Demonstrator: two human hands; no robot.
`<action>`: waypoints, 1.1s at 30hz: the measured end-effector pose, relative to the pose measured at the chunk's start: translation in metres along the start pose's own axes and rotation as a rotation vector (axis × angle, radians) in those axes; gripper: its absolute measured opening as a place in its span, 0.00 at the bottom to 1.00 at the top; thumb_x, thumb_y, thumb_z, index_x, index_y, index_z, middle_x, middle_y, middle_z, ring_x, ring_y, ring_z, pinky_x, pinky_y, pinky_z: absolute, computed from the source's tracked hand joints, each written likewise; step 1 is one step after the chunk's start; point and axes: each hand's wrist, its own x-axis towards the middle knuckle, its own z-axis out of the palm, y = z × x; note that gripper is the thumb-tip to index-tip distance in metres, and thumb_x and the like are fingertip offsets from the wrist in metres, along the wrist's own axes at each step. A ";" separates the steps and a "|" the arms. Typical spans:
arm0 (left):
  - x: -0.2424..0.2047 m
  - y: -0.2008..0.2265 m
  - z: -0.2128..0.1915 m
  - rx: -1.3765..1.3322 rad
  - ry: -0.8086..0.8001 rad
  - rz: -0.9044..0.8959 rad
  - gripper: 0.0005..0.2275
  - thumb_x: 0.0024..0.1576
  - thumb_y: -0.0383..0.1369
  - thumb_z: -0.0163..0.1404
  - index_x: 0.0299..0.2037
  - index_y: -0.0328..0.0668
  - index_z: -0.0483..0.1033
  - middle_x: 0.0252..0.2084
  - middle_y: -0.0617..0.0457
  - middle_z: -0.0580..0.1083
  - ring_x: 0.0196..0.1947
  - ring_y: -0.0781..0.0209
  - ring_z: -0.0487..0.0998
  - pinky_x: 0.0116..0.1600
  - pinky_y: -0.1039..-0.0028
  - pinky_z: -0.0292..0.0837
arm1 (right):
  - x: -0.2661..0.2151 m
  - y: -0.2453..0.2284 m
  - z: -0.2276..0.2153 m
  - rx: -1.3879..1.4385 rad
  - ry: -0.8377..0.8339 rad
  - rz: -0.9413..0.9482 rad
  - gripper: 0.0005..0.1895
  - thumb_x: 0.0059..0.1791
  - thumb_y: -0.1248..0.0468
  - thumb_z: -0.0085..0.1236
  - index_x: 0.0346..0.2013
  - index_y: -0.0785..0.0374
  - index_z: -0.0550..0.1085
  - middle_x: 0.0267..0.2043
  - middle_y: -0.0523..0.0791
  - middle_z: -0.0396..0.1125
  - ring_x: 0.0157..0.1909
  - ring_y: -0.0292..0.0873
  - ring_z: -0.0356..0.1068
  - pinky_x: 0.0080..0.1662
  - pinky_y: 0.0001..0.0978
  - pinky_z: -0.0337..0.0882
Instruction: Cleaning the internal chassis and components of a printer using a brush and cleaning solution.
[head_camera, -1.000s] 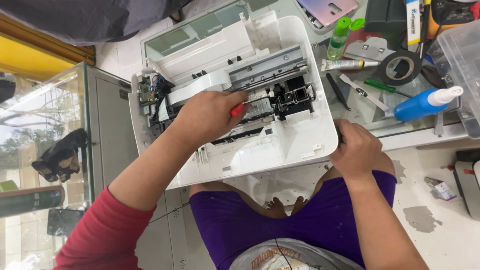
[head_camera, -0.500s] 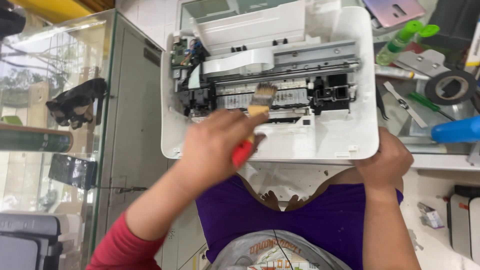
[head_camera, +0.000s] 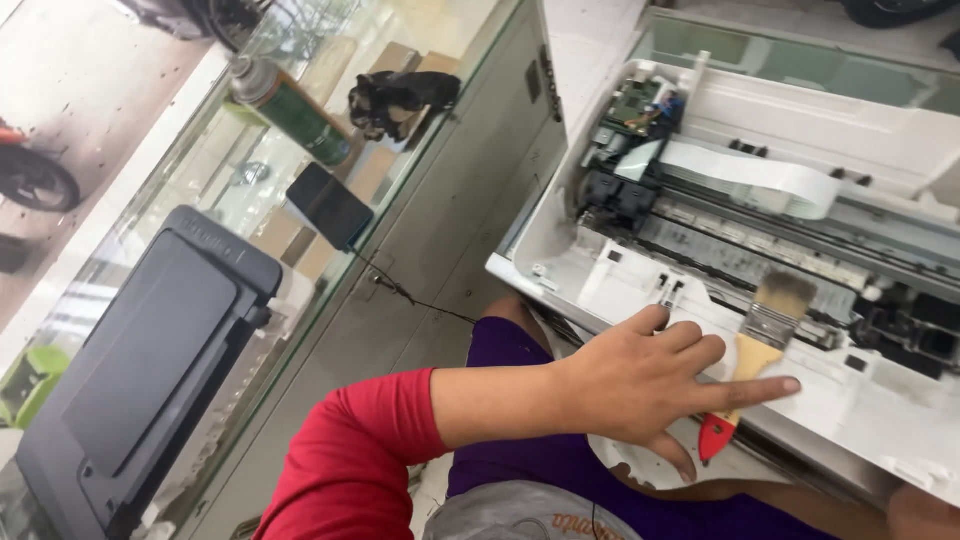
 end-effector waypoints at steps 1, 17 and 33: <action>-0.004 -0.012 -0.006 0.005 0.000 -0.015 0.64 0.47 0.91 0.47 0.83 0.60 0.36 0.46 0.58 0.67 0.40 0.61 0.64 0.51 0.65 0.64 | 0.003 0.004 0.008 -0.011 -0.010 -0.006 0.22 0.48 0.46 0.70 0.27 0.54 0.67 0.26 0.44 0.62 0.28 0.49 0.64 0.33 0.42 0.57; -0.174 -0.410 0.091 0.510 -0.079 -0.941 0.13 0.54 0.32 0.51 0.47 0.45 0.85 0.46 0.38 0.78 0.52 0.36 0.74 0.64 0.40 0.54 | -0.048 -0.067 -0.127 -0.380 0.071 0.355 0.23 0.46 0.45 0.66 0.24 0.51 0.62 0.22 0.41 0.58 0.25 0.45 0.59 0.30 0.40 0.53; 0.219 -0.100 -0.041 -0.477 0.100 -0.316 0.12 0.61 0.33 0.51 0.45 0.38 0.62 0.42 0.41 0.73 0.32 0.40 0.76 0.26 0.51 0.69 | -0.008 -0.120 -0.152 -0.095 0.251 0.163 0.22 0.48 0.66 0.56 0.18 0.55 0.52 0.17 0.40 0.43 0.22 0.35 0.40 0.27 0.35 0.37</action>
